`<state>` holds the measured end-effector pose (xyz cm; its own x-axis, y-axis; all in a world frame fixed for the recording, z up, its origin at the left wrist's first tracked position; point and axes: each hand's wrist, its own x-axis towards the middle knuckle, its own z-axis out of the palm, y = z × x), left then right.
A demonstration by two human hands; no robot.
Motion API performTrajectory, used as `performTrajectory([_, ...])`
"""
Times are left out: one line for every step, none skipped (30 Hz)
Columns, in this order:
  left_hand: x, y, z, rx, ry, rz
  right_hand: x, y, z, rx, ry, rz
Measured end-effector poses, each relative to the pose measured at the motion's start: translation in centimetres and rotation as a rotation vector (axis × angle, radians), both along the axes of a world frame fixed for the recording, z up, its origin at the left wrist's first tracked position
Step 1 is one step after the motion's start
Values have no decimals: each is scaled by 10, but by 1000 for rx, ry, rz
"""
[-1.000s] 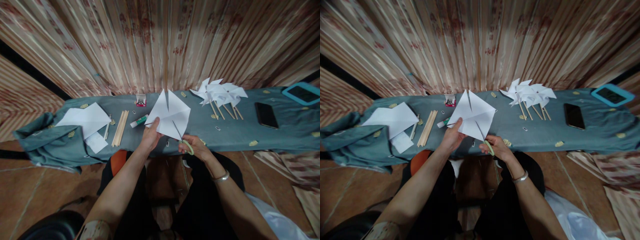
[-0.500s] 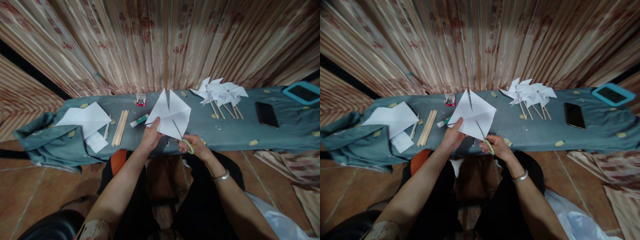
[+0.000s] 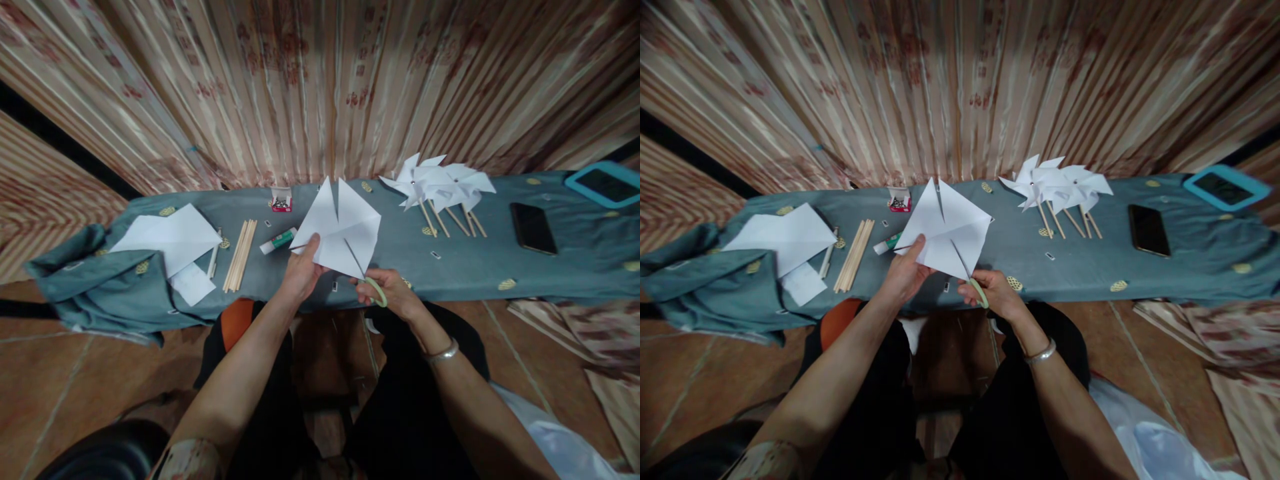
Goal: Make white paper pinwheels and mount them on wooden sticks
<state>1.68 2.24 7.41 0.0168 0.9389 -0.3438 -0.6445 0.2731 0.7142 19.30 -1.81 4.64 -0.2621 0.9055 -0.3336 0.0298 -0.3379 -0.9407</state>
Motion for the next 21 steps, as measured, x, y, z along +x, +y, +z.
performTrajectory([0, 0, 0, 1, -2, -2, 0, 0, 0, 6, -1, 4])
performTrajectory([0, 0, -1, 3, -2, -6, 0, 0, 0, 13, -2, 8])
performTrajectory([0, 0, -1, 7, -1, -12, 0, 0, 1, 20, -4, 12])
performTrajectory([0, 0, -2, 11, 0, -17, 0, 0, 1, 24, -4, 16])
performTrajectory([0, 0, -2, 18, 0, -24, 0, 0, 1, 25, -3, 19])
performTrajectory([-1, 0, -3, 25, 0, -30, 0, 0, 1, 23, -1, 21])
performTrajectory([-1, 0, -3, 32, 0, -36, 0, 0, 2, 18, 3, 22])
performTrajectory([-1, 0, -4, 37, 1, -39, 0, 0, 2, 9, 7, 23])
performTrajectory([-1, 0, -4, 40, 2, -40, 0, 0, 2, 0, 9, 23])
performTrajectory([-1, 0, -5, 43, 4, -40, 0, 0, 2, -4, 7, 21])
performTrajectory([-1, 0, -5, 43, 8, -40, 0, 0, 2, -6, 3, 21])
performTrajectory([-1, 0, -4, 40, 13, -38, 0, 0, 2, -6, -3, 21])
performTrajectory([-1, -1, -4, 33, 18, -35, 0, 0, 2, -4, -8, 21])
performTrajectory([0, -1, -3, 25, 23, -32, 0, 0, 1, -1, -11, 20])
performTrajectory([0, -1, -3, 17, 28, -29, 0, 0, 1, 3, -14, 19])
performTrajectory([0, -2, -2, 9, 30, -28, 0, 0, 1, 6, -16, 16])
performTrajectory([0, -2, -1, 5, 30, -28, 0, 0, 1, 8, -17, 12])
performTrajectory([0, -2, -1, 5, 29, -30, 0, 0, 1, 11, -16, 7])
performTrajectory([0, -2, 0, 7, 26, -32, -1, 0, 2, 10, -14, 4])
performTrajectory([0, -2, 0, 10, 25, -35, -1, 0, 2, 8, -11, 2])
performTrajectory([0, -2, -1, 13, 24, -37, -1, 0, 2, 4, -8, 1])
